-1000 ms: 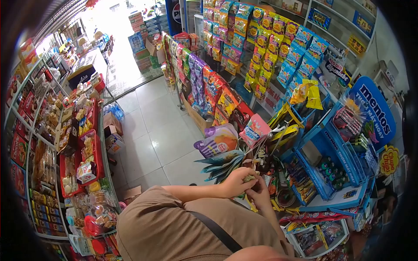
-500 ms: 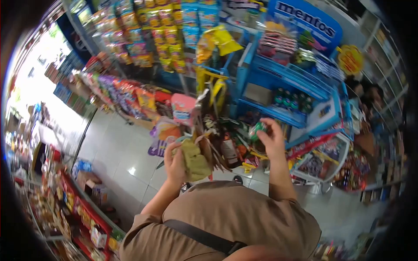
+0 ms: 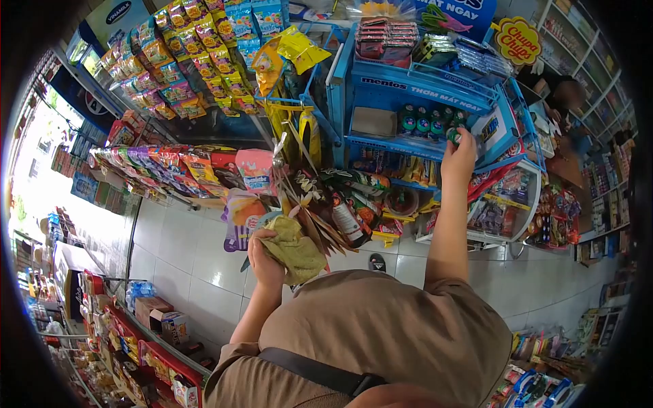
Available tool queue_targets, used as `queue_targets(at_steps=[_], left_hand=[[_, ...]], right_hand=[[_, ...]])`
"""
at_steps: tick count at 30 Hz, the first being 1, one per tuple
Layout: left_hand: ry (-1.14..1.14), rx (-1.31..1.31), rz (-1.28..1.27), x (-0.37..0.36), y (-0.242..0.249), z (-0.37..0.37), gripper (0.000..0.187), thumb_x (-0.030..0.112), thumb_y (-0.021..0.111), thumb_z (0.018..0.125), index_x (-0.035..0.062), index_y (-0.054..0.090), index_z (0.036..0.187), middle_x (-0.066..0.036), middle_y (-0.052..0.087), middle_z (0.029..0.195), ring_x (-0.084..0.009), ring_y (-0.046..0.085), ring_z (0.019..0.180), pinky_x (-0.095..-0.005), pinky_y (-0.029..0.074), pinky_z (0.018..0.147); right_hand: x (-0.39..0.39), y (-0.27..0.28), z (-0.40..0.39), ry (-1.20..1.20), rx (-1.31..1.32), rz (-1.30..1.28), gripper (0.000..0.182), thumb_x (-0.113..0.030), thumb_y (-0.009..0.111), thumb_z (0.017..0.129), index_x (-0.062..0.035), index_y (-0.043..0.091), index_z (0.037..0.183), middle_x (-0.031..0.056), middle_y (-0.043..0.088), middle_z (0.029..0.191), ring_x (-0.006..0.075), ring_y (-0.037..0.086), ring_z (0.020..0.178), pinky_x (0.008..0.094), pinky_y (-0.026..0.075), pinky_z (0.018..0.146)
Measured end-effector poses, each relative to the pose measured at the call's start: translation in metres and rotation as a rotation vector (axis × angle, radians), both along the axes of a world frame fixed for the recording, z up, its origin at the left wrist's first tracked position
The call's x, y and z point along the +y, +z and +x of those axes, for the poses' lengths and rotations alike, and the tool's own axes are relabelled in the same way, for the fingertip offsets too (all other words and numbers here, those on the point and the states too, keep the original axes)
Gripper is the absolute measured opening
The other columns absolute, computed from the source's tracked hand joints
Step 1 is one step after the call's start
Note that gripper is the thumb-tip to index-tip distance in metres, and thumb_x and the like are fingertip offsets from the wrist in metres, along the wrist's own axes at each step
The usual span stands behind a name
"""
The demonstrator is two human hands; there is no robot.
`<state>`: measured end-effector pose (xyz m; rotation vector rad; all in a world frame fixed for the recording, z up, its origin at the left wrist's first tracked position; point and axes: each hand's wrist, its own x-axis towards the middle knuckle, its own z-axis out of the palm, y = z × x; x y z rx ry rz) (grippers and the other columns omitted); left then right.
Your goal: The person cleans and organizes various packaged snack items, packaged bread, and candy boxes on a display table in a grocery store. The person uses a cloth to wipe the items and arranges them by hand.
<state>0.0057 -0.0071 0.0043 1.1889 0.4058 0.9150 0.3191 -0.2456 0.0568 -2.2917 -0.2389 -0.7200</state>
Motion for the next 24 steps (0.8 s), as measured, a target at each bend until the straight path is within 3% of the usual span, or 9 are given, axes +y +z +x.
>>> queue_targets(at_steps=[6,14,18,21,22,24], left_hand=[[-0.044,-0.085,-0.151,0.001,-0.007,-0.005,0.045,0.032,0.023,0.095,-0.0014,0.052,0.099,-0.017,0.056,0.099,-0.0271,0.056,0.092,-0.0366,0.045,0.084],[-0.114,-0.234,-0.211,0.003,-0.005,-0.011,0.048,0.036,0.022,0.096,-0.0015,0.047,0.111,-0.022,0.055,0.108,-0.0326,0.057,0.097,-0.0425,0.047,0.085],[-0.115,-0.206,-0.195,0.001,-0.001,-0.013,0.047,0.036,0.024,0.096,-0.0016,0.047,0.111,-0.021,0.055,0.108,-0.0321,0.057,0.097,-0.0422,0.047,0.085],[-0.124,-0.207,-0.209,0.000,0.001,-0.014,0.046,0.035,0.024,0.096,-0.0020,0.047,0.111,-0.021,0.055,0.108,-0.0317,0.057,0.096,-0.0418,0.047,0.085],[-0.123,-0.207,-0.206,0.000,0.002,-0.014,0.046,0.035,0.024,0.096,-0.0023,0.047,0.111,-0.021,0.055,0.108,-0.0316,0.057,0.096,-0.0416,0.047,0.085],[-0.124,-0.193,-0.189,0.000,0.002,-0.015,0.047,0.036,0.023,0.096,-0.0016,0.047,0.111,-0.020,0.055,0.107,-0.0310,0.057,0.096,-0.0412,0.047,0.084]], right_hand=[[0.002,-0.021,0.043,-0.066,-0.105,-0.076,0.029,-0.002,0.057,0.080,-0.0044,0.052,0.108,0.0158,0.048,0.112,0.0351,0.052,0.097,0.0413,0.046,0.078],[0.004,-0.041,0.079,-0.084,0.102,-0.203,0.033,-0.005,0.052,0.081,-0.0112,0.058,0.113,0.0166,0.046,0.118,0.0351,0.053,0.098,0.0421,0.045,0.081],[0.012,-0.015,0.058,-0.102,0.135,-0.194,0.031,0.000,0.053,0.077,-0.0070,0.061,0.106,0.0148,0.051,0.115,0.0327,0.053,0.099,0.0404,0.045,0.082],[0.011,0.021,0.042,0.033,-0.174,-0.139,0.021,-0.006,0.053,0.082,-0.0067,0.063,0.101,0.0124,0.056,0.108,0.0316,0.057,0.093,0.0411,0.047,0.076],[0.017,0.038,0.033,0.097,-0.295,-0.043,0.017,-0.009,0.055,0.084,-0.0045,0.063,0.098,0.0108,0.059,0.100,0.0284,0.060,0.083,0.0386,0.049,0.069],[0.028,0.080,0.013,0.182,-0.320,0.010,0.016,-0.011,0.056,0.084,-0.0045,0.063,0.098,0.0105,0.059,0.099,0.0269,0.060,0.078,0.0370,0.049,0.065]])
